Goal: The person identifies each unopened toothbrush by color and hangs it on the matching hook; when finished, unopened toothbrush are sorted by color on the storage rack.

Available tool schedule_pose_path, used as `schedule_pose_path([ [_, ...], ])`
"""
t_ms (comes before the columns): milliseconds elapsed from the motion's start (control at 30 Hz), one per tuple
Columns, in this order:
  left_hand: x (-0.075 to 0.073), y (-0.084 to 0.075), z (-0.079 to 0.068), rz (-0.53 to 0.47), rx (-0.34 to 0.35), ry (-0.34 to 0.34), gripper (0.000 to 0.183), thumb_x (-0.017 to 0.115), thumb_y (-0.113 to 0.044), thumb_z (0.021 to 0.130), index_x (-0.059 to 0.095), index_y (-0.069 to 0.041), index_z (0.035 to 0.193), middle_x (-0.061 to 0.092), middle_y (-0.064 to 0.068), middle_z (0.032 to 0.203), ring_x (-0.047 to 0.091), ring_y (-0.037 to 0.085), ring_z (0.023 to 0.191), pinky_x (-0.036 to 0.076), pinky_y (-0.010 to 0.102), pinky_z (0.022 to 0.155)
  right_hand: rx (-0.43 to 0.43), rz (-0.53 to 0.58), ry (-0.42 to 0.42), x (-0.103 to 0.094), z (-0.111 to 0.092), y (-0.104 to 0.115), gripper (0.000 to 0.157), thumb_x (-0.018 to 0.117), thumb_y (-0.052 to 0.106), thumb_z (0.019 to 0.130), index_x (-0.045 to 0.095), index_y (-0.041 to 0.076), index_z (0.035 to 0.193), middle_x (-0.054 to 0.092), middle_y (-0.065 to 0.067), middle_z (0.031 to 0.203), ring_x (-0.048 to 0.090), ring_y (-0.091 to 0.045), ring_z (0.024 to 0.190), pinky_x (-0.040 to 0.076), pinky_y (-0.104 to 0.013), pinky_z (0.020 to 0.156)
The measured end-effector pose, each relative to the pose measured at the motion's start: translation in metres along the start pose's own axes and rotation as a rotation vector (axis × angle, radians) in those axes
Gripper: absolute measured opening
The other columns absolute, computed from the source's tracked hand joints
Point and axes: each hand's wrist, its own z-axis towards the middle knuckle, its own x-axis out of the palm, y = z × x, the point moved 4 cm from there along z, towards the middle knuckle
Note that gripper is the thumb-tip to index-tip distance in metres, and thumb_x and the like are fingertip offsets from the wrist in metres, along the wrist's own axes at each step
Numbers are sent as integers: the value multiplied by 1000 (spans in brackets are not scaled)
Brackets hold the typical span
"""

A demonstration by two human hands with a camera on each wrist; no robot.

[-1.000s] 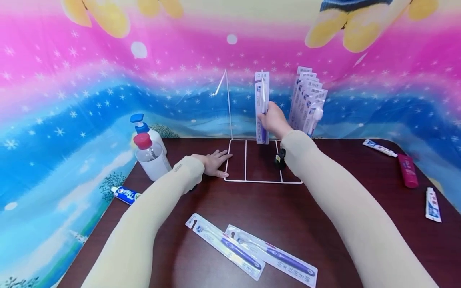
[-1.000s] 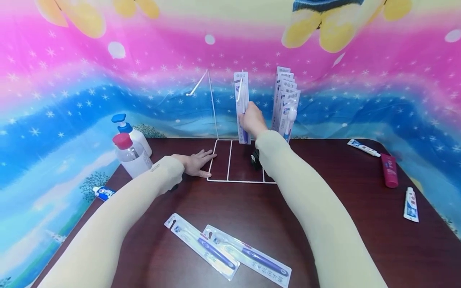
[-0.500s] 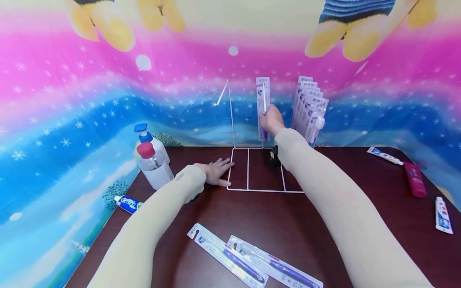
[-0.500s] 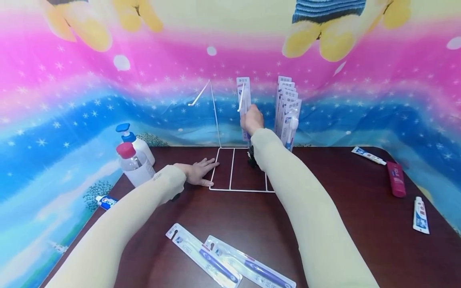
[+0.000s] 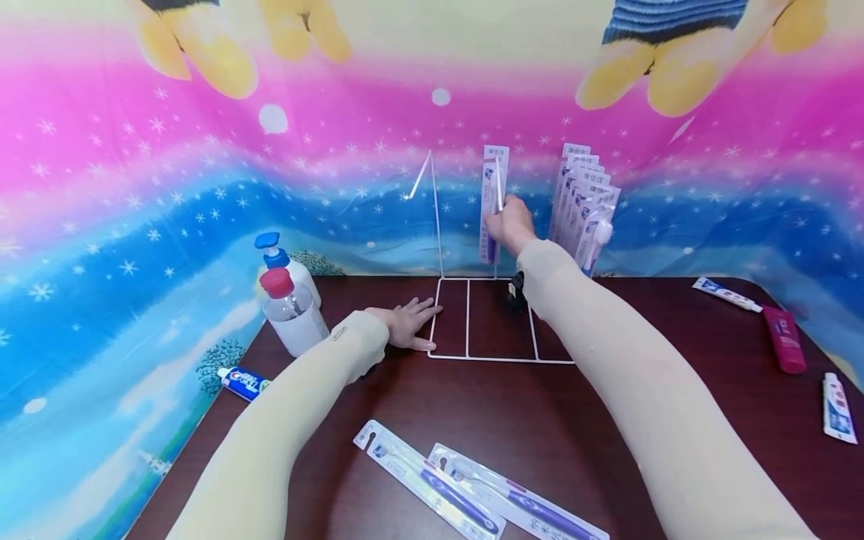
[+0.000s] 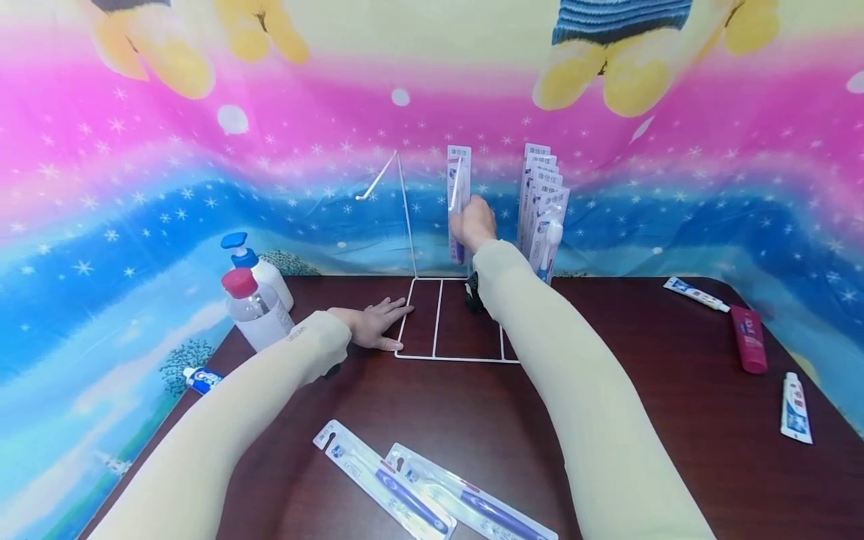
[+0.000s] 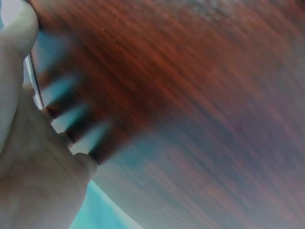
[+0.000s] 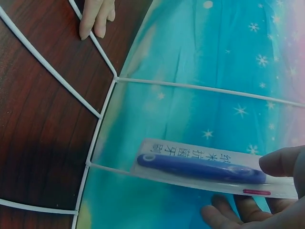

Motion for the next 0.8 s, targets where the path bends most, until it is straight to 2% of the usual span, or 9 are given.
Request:
schedule_pose_path([
  [133, 1, 0, 2, -2, -1, 10, 83, 46, -56, 89, 3, -18, 149, -5, 8, 153, -5, 33, 138, 10, 50, 108, -26, -45, -2, -4, -2, -1, 46, 48, 23, 94, 36, 5, 135, 49, -17, 127, 51, -31, 112, 42, -48, 91],
  [267, 1, 1, 2, 1, -3, 10, 84, 46, -56, 89, 2, -18, 149, -5, 9, 153, -4, 34, 138, 10, 50, 108, -62, -111, 20, -6, -9, -1, 46, 49, 24, 93, 36, 1, 131, 53, -19, 119, 56, -31, 104, 45, -43, 88],
  [333, 0, 1, 2, 5, -3, 8, 84, 47, -55, 89, 3, -18, 149, -5, 9, 153, -4, 34, 138, 10, 50, 108, -65, -139, 34, -7, -14, -1, 52, 49, 25, 93, 31, 1, 136, 51, -18, 119, 53, -29, 106, 43, -41, 90],
  [433, -3, 1, 2, 6, 6, -1, 84, 48, -54, 89, 3, -17, 149, -4, 10, 153, -4, 34, 138, 10, 52, 107, -52, -160, 53, -10, -23, -3, 65, 49, 28, 93, 18, 3, 145, 44, -19, 131, 44, -28, 119, 34, -40, 100],
  [533, -5, 0, 2, -2, 13, -5, 84, 49, -53, 89, 4, -15, 149, -4, 12, 153, -3, 35, 137, 11, 53, 107, -47, -230, 63, -11, -32, -5, 75, 50, 32, 93, 7, 2, 147, 26, -18, 146, 26, -28, 133, 23, -41, 106],
  [633, -5, 0, 2, -2, 12, 1, 84, 48, -54, 89, 3, -15, 149, -3, 12, 153, -3, 36, 137, 11, 53, 107, -58, -368, 109, -8, -49, -11, 80, 50, 37, 93, 5, 0, 146, 16, -18, 150, 18, -32, 135, 19, -44, 107],
  [800, -2, 1, 4, -6, 18, 5, 85, 48, -54, 89, 4, -15, 149, -3, 13, 153, -3, 36, 137, 11, 53, 107, -148, -595, 196, 4, -97, -32, 74, 53, 41, 91, 23, 0, 144, 30, -19, 145, 30, -36, 130, 25, -49, 103],
])
